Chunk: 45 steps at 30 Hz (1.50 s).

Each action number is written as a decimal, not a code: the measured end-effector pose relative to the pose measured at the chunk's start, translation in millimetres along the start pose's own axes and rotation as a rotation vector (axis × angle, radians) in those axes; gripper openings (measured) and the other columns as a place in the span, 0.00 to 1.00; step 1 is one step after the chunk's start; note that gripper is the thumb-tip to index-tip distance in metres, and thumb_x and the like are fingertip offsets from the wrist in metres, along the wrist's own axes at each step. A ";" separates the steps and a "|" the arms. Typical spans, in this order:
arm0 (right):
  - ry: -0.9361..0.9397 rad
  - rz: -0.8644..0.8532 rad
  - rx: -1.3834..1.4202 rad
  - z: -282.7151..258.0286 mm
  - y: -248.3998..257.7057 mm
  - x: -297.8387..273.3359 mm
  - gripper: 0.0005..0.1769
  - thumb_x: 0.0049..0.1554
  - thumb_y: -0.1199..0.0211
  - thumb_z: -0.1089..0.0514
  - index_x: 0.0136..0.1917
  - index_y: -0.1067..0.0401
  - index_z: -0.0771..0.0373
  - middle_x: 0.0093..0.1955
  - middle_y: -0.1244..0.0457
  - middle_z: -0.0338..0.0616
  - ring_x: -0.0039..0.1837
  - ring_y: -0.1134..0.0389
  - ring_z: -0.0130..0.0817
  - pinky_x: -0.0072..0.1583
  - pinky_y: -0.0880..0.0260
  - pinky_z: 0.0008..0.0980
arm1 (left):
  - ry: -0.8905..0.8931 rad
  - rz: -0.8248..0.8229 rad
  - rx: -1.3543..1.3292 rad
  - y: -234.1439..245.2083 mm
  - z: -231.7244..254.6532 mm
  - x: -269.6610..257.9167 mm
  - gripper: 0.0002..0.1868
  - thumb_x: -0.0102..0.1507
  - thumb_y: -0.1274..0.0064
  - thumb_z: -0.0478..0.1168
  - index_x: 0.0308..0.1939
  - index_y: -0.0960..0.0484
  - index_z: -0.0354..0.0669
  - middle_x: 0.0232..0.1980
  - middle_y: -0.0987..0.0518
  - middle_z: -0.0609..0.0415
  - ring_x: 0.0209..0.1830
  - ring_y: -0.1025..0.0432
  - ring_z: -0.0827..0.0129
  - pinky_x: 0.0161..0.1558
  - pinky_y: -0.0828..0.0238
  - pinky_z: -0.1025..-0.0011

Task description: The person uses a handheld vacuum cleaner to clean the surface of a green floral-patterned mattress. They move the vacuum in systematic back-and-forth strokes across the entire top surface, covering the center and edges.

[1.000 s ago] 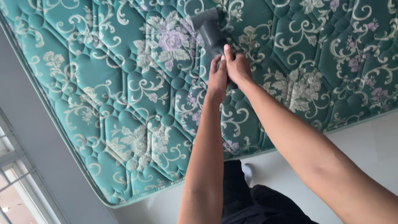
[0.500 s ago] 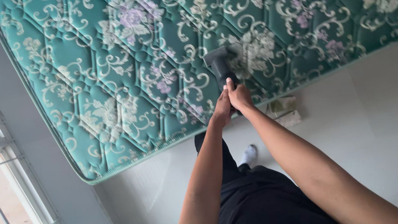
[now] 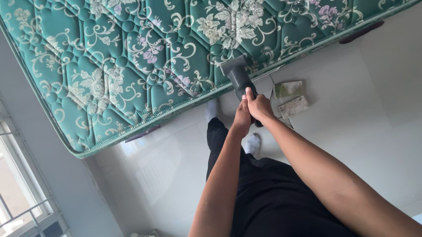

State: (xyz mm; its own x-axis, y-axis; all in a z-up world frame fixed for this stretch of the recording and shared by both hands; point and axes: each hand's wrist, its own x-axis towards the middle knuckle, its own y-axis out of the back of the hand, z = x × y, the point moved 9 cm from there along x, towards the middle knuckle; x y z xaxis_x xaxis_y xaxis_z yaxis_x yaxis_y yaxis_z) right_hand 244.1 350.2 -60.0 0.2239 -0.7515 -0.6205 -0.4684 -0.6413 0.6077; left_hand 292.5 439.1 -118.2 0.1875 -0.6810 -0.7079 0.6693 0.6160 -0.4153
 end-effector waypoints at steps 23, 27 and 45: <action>0.020 0.035 0.085 -225.6 -2.7 201.2 0.45 0.60 0.58 0.25 0.50 0.21 0.69 0.48 0.31 0.68 0.56 0.30 0.64 0.57 0.32 0.53 | 0.038 0.145 -0.146 69.8 211.7 192.7 0.29 0.72 0.63 0.61 0.69 0.27 0.47 0.61 0.23 0.50 0.57 0.27 0.66 0.56 0.28 0.66; 0.033 0.019 0.001 -283.6 -12.1 264.7 0.48 0.62 0.59 0.24 0.49 0.22 0.73 0.48 0.31 0.71 0.56 0.29 0.64 0.58 0.31 0.52 | -0.163 0.133 -0.141 85.1 285.0 244.4 0.26 0.75 0.60 0.55 0.66 0.24 0.40 0.58 0.21 0.49 0.55 0.28 0.66 0.56 0.28 0.66; 0.016 -0.072 0.010 -265.6 6.2 234.7 0.50 0.62 0.60 0.23 0.48 0.23 0.75 0.48 0.31 0.70 0.55 0.29 0.62 0.56 0.30 0.51 | -0.187 0.145 -0.008 66.2 273.6 224.4 0.29 0.74 0.68 0.59 0.65 0.25 0.43 0.51 0.21 0.58 0.47 0.30 0.76 0.48 0.31 0.76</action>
State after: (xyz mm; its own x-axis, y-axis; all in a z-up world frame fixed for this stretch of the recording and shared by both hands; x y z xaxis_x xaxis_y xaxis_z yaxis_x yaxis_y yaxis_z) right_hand 520.7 128.7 -70.2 0.2709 -0.7062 -0.6541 -0.4589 -0.6921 0.5572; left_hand 575.5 218.8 -148.3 0.4114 -0.6463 -0.6427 0.6202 0.7152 -0.3222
